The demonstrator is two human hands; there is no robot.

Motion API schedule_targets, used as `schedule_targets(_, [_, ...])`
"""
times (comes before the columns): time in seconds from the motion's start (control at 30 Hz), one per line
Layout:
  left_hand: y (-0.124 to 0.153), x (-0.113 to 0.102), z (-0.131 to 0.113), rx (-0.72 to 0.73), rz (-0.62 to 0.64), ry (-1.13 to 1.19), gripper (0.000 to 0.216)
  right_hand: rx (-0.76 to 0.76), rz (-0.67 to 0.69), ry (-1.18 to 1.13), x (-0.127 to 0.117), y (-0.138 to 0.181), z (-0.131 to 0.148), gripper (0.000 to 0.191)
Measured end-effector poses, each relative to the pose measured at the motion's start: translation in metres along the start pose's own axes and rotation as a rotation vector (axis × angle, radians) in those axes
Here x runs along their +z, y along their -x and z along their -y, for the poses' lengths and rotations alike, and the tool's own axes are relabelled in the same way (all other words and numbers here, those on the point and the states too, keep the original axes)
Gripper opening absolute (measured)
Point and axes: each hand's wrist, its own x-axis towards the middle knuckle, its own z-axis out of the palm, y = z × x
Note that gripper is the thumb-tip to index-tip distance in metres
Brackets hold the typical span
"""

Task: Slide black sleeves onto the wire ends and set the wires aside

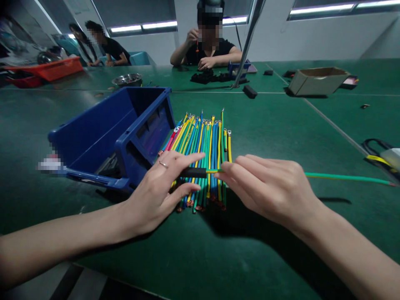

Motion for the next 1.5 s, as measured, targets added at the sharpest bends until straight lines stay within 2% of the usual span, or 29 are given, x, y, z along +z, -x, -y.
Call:
schedule_targets(0.07, [0.001, 0.001, -0.001, -0.058, -0.070, 0.096, 0.046, 0.034, -0.032, 0.041, 0.000, 0.003, -0.006, 0.005])
schedule_targets(0.23, [0.004, 0.008, -0.002, -0.223, -0.174, 0.274, 0.034, 0.087, -0.067, 0.049, 0.004, 0.008, -0.014, 0.005])
schedule_targets(0.37, [0.004, 0.009, -0.001, -0.255, -0.192, 0.328, 0.021, 0.095, -0.035, 0.023, 0.009, 0.009, -0.013, 0.007])
schedule_targets(0.7, [0.001, 0.007, -0.003, -0.298, -0.183, 0.468, 0.011, 0.082, 0.019, -0.077, 0.008, 0.010, -0.010, 0.006])
schedule_targets(1.0, [-0.001, 0.008, -0.001, -0.294, -0.140, 0.506, 0.011, 0.085, -0.005, -0.107, 0.007, 0.003, -0.006, 0.008])
schedule_targets(1.2, [-0.001, 0.007, -0.001, -0.286, -0.115, 0.523, 0.009, 0.069, 0.017, -0.135, 0.007, 0.002, -0.006, 0.016])
schedule_targets(1.5, [-0.002, 0.004, -0.003, -0.364, -0.108, 0.520, 0.010, 0.047, -0.014, -0.110, 0.008, 0.005, -0.006, 0.007])
